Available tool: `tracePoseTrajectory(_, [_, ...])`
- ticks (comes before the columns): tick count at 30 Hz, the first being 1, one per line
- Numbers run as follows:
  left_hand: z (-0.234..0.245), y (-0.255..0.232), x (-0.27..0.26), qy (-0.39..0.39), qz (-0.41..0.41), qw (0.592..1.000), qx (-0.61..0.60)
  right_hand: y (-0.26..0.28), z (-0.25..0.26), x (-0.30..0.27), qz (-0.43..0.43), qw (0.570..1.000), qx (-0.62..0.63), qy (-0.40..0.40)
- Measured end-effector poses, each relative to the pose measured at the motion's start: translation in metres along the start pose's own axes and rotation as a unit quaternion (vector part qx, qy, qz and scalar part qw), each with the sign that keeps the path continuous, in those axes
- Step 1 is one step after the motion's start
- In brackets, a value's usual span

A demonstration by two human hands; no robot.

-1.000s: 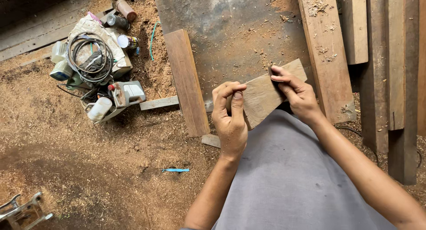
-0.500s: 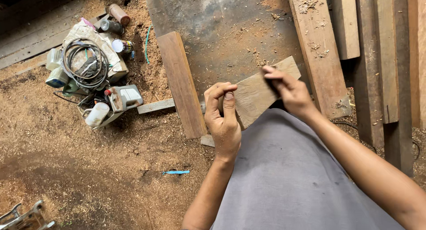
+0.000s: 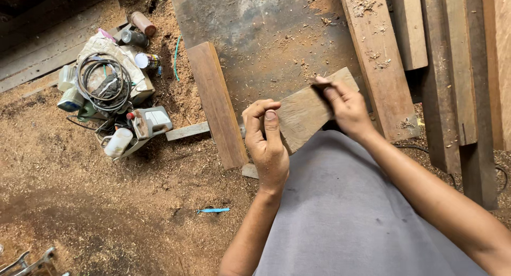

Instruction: The person sands small pieces of wood by hand using sandpaper, rubbing the edges and flat surfaces of the blocks to smooth them.

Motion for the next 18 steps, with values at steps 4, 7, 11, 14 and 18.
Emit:
tracePoseTrajectory(4, [-0.001,-0.001,0.0,0.005,-0.023,0.998,0.062,0.031,-0.011,-0.031,0.132,0.989,0.016,0.062])
tracePoseTrajectory(7, [-0.005,-0.01,-0.005,0.003,-0.09,0.983,0.161,0.033,-0.013,-0.032,0.127,0.988,0.049,0.076])
tracePoseTrajectory(11, [-0.012,-0.025,-0.012,0.048,-0.168,0.946,0.272,0.027,-0.013,-0.018,0.097,0.995,-0.002,0.034])
tracePoseTrajectory(14, [-0.019,-0.032,-0.013,0.094,-0.17,0.942,0.274,0.039,-0.008,-0.036,0.139,0.985,0.051,0.084])
tracePoseTrajectory(18, [-0.012,-0.029,-0.011,0.078,-0.155,0.947,0.27,0.027,-0.01,-0.037,0.163,0.975,0.068,0.135])
Point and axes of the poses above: each hand's wrist, its own x-axis towards the middle knuckle, its own z-axis out of the back of the hand, y = z × x, the point moved 5 cm from there along x, towards the middle knuckle, and after that the axes turned 3 degrees about -y, right-handed, at the moved point
